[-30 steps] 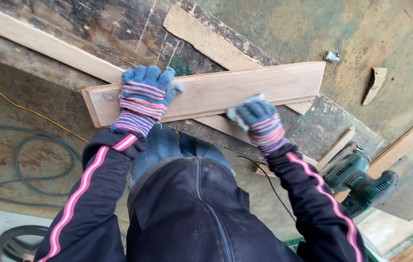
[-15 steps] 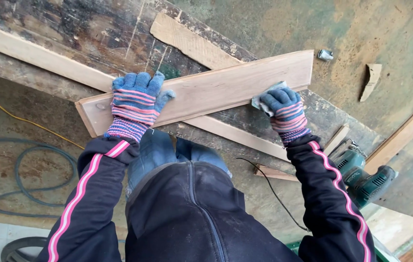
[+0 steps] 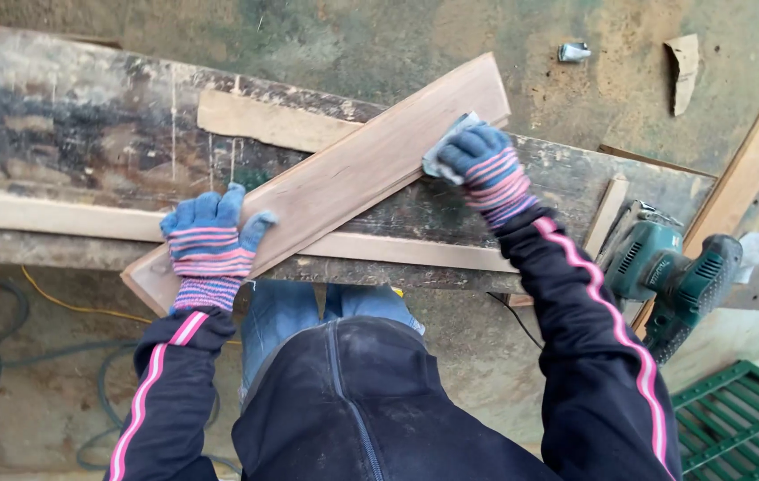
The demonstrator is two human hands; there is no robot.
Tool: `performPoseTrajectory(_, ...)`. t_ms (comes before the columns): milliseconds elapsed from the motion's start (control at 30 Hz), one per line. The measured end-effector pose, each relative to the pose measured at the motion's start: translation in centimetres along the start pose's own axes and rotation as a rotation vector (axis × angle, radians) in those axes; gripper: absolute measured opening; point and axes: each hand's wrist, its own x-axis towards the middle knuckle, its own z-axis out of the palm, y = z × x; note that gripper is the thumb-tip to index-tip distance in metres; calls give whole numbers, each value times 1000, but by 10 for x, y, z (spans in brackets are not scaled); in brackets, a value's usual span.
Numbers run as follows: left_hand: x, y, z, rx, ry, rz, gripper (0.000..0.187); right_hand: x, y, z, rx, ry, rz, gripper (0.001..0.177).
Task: Sand a wooden plank using an orbital power sander followed by manual hand-sanding with a sandpaper sheet.
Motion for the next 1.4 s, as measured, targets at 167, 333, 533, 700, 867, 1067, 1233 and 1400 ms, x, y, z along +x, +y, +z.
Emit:
performPoseTrajectory(167,0,5,-6,-6,5,16,66,29,-89,21,-55,72,-168,28)
performPoseTrajectory(333,3,4,-11,5,11,30,68,-8,5,24,451,-53,83,15)
performPoseTrajectory(533,3,7,-12,-17,-13,15,66,26,-45,-10,-10,-44,151,16)
performPoseTrajectory(700,1,7,-13,0,30,48,70,-9,15,-16,114,37,49,19)
performPoseTrajectory(867,-1,4,-10,-23,-24,26,70,1,-15,-5,44,35,132,17)
performPoseTrajectory(1067,0,2,-8,-16,-10,31,71,-8,6,5,97,82,2,13)
performPoseTrajectory(1233,-3,2,-5,-12,10,31,72,12,-2,-26,-44,172,136,15)
performPoseTrajectory(1400,2,2,-10,-21,-26,34,75,19,-52,2,38,119,-185,25)
